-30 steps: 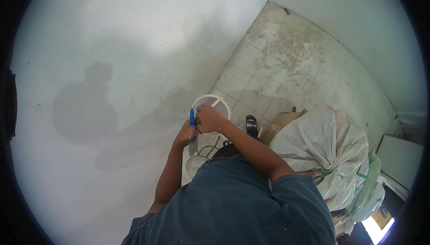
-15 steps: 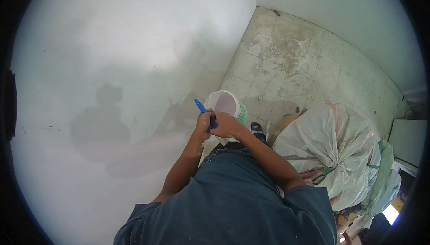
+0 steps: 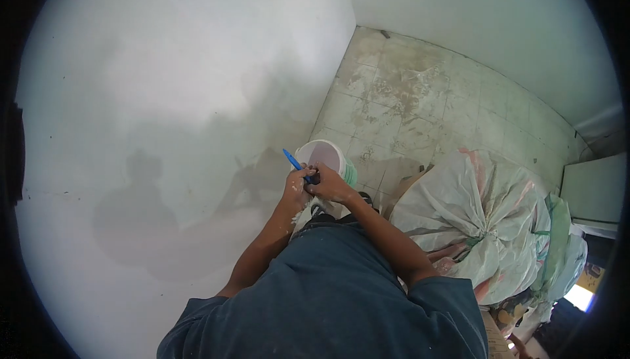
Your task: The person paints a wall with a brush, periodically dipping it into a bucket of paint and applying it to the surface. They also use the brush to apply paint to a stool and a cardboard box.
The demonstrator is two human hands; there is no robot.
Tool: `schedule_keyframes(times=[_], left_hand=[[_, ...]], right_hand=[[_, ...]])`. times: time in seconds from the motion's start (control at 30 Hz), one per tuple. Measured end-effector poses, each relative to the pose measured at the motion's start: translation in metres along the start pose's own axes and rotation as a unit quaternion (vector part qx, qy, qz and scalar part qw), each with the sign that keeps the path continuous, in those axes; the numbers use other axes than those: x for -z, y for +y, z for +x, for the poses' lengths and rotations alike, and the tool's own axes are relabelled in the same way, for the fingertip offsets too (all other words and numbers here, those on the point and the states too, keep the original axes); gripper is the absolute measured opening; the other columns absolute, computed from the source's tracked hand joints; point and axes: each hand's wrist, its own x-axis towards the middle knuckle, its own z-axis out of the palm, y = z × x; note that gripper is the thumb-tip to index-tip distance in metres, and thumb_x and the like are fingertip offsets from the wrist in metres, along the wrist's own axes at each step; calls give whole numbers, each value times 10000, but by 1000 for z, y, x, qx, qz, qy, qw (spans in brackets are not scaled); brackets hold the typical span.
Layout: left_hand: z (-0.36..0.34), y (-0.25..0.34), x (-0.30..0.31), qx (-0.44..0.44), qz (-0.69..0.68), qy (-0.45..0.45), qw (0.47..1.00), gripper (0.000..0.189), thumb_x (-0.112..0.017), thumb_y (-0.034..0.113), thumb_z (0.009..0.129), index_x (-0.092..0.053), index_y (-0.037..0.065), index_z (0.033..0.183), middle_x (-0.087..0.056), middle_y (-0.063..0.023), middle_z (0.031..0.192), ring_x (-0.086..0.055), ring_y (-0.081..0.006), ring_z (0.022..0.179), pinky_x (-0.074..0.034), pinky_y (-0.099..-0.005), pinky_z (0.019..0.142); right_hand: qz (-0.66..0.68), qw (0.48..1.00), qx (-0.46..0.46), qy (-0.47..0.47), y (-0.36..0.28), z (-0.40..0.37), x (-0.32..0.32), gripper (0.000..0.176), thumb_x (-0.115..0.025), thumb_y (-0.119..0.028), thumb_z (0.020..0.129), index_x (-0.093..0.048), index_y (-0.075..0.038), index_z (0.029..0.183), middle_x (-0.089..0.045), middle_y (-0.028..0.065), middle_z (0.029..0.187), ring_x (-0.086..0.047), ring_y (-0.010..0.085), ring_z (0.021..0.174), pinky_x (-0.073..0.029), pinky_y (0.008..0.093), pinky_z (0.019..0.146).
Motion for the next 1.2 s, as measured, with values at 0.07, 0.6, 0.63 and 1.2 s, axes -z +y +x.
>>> schedule_keyframes(times=[0.07, 0.6, 0.63, 1.2], left_hand=[[1, -2, 4, 4, 5, -1, 1000, 147, -520, 17, 754, -484, 83, 880, -538, -68, 837, -553, -223, 806, -455, -347, 746], [-16, 2, 14, 40, -29, -124, 991, 133, -503, 219, 772, -497, 119, 859, -495, -17, 776, -481, -172, 741, -388, -310, 714], [-21, 6, 10, 39, -24, -131, 990, 140, -501, 223, 775, -492, 119, 869, -490, -14, 795, -476, -171, 767, -381, -311, 735], [-65, 65, 5, -192, 122, -55, 972, 373, -512, 307, 929, -430, 88, 638, -352, 42, 566, -326, -53, 472, -302, -211, 456]], right_hand=[[-12, 999, 15, 34, -3, -3, -4, 448, -668, -123, 701, -471, 32, 1072, -584, 158, 932, -579, 225, 843, -469, 325, 752], [-98, 965, 54, 236, -32, -58, -14, 194, -654, -77, 792, -601, 35, 941, -524, 40, 618, -412, 70, 577, -383, 244, 533], [-114, 960, 61, 249, -36, -59, -15, 186, -653, -73, 793, -608, 36, 936, -522, 29, 615, -411, 64, 577, -381, 240, 530], [343, 850, 89, 391, -79, -99, 65, 271, -492, -347, 931, -518, -90, 852, -365, -42, 531, -355, 64, 429, -265, 206, 386]])
